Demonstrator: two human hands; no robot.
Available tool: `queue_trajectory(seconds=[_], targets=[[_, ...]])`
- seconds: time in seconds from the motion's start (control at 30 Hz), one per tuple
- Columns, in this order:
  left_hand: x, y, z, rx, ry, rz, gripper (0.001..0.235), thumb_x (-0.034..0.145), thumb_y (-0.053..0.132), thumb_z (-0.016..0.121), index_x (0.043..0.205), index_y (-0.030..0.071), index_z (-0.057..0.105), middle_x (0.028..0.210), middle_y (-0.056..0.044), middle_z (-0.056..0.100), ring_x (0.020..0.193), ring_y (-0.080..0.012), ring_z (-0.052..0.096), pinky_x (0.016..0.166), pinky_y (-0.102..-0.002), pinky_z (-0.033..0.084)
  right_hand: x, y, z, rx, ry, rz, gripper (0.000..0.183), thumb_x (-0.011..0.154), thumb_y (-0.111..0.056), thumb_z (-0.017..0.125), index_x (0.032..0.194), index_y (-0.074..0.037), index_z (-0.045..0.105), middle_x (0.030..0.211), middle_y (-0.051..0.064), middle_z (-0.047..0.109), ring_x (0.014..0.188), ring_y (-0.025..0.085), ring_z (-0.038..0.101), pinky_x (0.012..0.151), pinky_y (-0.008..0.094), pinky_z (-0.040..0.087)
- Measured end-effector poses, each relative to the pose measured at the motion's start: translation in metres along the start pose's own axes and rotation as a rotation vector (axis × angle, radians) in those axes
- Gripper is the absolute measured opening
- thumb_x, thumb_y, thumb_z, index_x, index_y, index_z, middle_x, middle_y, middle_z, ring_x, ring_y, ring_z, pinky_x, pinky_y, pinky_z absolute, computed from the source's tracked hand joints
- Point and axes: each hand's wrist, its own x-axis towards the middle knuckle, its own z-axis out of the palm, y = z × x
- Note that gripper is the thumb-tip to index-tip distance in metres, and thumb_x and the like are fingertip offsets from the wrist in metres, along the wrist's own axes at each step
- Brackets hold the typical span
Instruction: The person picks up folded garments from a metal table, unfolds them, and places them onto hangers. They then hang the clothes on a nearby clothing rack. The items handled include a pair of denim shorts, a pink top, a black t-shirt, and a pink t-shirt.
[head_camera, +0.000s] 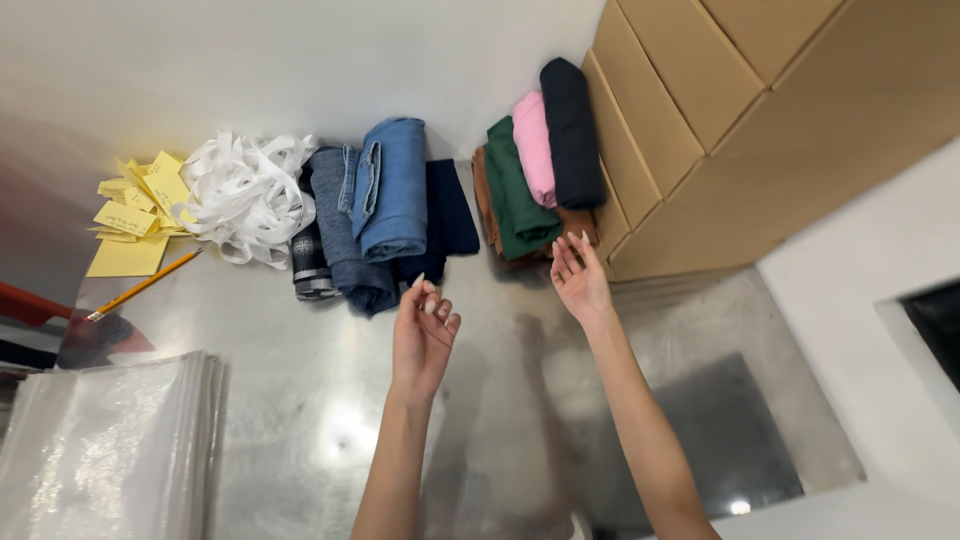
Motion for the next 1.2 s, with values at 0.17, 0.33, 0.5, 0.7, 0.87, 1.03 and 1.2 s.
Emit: queue_trajectory(seconds=[0.17,0.33,0.5,0.7,0.87,1.03,1.2], targets=[[0.015,-0.035,0.018,0.005,0.055,0.013,0.015,0.105,0.027,0.049,0.094,0.017,0.052,0.075,0.007,0.033,0.072,-0.0076,0.042,0.070,-0.023,0.045,0.055,-0.025,0.002,0.098,-0.014,0.122,0.047,0.097,-0.024,0.073,0.136,-0.014,0.048,0.136,0.009,0.053,0.120,0.019,0.062,0.095,0.032,0.056],[0.024,-0.041,0.019,0.007,0.091,0.055,0.015,0.105,0.027,0.048,0.096,0.017,0.052,0.074,0.008,0.034,0.072,-0.0069,0.044,0.070,-0.022,0.046,0.090,-0.028,0.016,0.218,-0.027,0.226,0.054,0.093,-0.023,0.079,0.133,-0.016,0.044,0.145,0.015,0.041,0.128,0.028,0.056,0.099,0.041,0.056],[0.025,-0.038,0.019,0.011,0.111,0.083,0.014,0.105,0.028,0.049,0.096,0.018,0.052,0.074,0.008,0.034,0.071,-0.0064,0.044,0.070,-0.022,0.046,0.124,-0.027,0.020,0.280,0.045,0.123,0.048,0.089,-0.017,0.082,0.118,-0.012,0.044,0.129,0.013,0.048,0.115,0.028,0.061,0.089,0.039,0.062],[0.032,-0.055,0.009,0.074,0.099,0.010,0.015,0.103,0.032,0.052,0.096,0.020,0.059,0.075,0.010,0.042,0.076,-0.0070,0.053,0.075,-0.024,0.051,0.081,-0.033,0.032,0.113,0.060,-0.142,0.034,0.086,-0.004,0.078,0.104,-0.009,0.049,0.113,0.009,0.049,0.108,0.024,0.060,0.095,0.036,0.061],[0.012,-0.049,0.033,0.216,0.094,-0.091,0.030,0.100,0.030,0.059,0.123,0.011,0.057,0.120,-0.008,0.061,0.113,-0.0236,0.063,0.095,-0.040,0.053,-0.017,-0.014,0.035,-0.121,0.045,-0.337,0.030,0.084,-0.003,0.075,0.105,-0.016,0.057,0.106,0.003,0.060,0.096,0.017,0.066,0.087,0.029,0.062],[0.011,-0.033,0.001,0.103,0.065,-0.038,0.051,0.095,0.042,0.070,0.130,0.018,0.042,0.150,-0.024,0.042,0.135,-0.0420,0.051,0.103,-0.055,0.048,-0.097,0.054,0.001,-0.290,-0.159,-0.343,0.036,0.080,0.007,0.069,0.109,-0.013,0.066,0.102,0.004,0.072,0.097,0.014,0.073,0.088,0.030,0.062],[-0.056,0.031,-0.032,0.029,0.229,0.151,0.074,0.085,0.029,0.083,0.146,0.014,0.044,0.135,-0.022,0.059,0.113,-0.0321,0.066,0.093,-0.050,0.057,-0.176,0.104,-0.001,-0.686,-0.677,-0.052,0.030,0.077,-0.001,0.082,0.105,-0.005,0.071,0.102,0.010,0.074,0.105,0.023,0.070,0.097,0.043,0.054]])
